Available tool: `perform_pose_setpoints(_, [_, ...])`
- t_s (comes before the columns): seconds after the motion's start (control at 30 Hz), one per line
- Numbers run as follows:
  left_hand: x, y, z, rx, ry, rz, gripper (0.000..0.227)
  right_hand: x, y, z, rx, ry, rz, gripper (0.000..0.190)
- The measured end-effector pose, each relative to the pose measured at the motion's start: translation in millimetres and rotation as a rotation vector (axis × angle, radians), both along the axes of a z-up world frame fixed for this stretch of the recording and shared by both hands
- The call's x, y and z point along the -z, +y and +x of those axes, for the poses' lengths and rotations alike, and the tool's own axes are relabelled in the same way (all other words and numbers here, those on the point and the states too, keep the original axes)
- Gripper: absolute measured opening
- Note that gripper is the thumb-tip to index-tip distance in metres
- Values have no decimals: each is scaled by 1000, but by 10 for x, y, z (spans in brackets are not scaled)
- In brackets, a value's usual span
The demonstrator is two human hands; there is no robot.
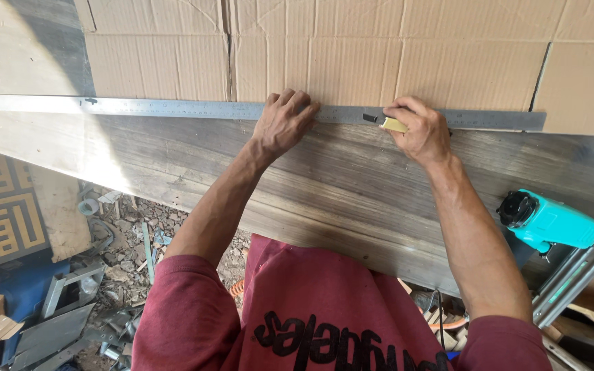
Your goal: The person uses a metal ruler and a utility knife to cut a large piece of cardboard on a wooden workbench. They repeatedly align the ruler and score the cardboard along straight lines, then fold and separate the cut sections.
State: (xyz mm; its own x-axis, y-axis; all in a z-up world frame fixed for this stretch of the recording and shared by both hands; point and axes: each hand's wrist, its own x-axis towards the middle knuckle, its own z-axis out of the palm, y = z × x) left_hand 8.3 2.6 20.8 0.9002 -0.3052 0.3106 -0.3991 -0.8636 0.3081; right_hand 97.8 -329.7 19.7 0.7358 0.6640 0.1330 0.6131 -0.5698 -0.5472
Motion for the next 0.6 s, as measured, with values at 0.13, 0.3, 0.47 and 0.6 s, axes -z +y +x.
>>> perform_pose_setpoints(0.13, [32,-5,-21,-4,-9,22,36,-199,49,-12,-6,25,-29,27])
perform_pose_setpoints(0.3, [97,10,-4,-16,-2,30,38,-286,84,7,-16,73,-15,27])
perform_pose_setpoints(0.47, [94,21,30,-2,-38,3,37,-212,66,11,-4,41,-34,27])
perform_pose_setpoints(0.6, [121,20,20,8,-55,3,36,-115,30,-36,13,-39,-82,19])
